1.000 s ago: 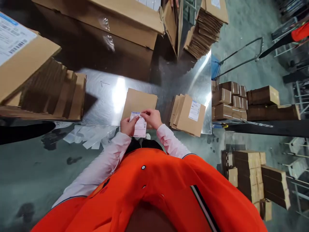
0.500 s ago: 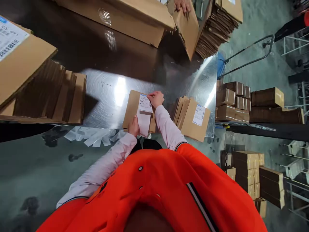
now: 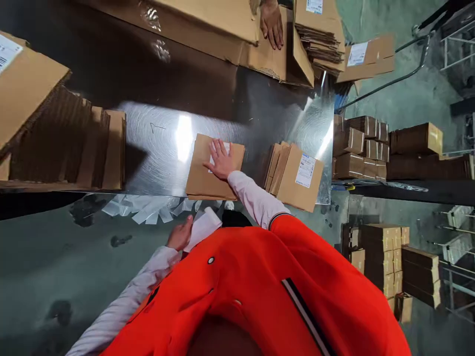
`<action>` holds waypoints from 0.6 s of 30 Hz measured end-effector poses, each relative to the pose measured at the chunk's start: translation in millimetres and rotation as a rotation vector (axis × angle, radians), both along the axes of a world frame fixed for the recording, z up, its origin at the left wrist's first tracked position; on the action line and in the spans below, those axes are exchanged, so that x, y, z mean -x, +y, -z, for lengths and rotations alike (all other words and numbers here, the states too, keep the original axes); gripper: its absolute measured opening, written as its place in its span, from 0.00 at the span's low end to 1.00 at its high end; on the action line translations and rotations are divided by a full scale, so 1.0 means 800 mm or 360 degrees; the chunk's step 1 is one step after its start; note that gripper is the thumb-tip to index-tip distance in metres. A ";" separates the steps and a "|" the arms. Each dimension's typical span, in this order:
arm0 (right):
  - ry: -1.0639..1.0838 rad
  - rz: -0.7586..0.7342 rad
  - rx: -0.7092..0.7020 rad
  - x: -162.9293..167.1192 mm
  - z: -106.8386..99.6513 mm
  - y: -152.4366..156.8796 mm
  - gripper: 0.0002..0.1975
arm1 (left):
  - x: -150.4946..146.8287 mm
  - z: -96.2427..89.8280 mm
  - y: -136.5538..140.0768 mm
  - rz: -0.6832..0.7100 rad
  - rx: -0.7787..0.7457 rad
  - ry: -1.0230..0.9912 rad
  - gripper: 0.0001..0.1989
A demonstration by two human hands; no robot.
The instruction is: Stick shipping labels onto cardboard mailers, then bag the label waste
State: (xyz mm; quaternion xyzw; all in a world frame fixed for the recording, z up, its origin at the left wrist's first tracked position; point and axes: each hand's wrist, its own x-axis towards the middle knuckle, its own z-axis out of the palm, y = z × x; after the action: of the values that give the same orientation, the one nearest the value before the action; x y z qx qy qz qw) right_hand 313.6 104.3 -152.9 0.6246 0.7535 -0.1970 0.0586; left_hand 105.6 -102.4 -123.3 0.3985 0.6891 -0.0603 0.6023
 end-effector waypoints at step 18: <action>0.0346 0.1103 0.0055 -0.012 -0.057 -0.113 0.35 | -0.036 -0.041 0.212 0.0600 -0.0552 0.0579 0.30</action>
State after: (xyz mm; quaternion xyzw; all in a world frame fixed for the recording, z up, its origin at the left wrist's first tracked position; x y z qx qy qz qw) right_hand 323.6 13.9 -107.1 0.8172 0.4954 -0.2830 -0.0815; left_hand 134.6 67.1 -90.2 0.5987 0.6995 -0.1229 0.3704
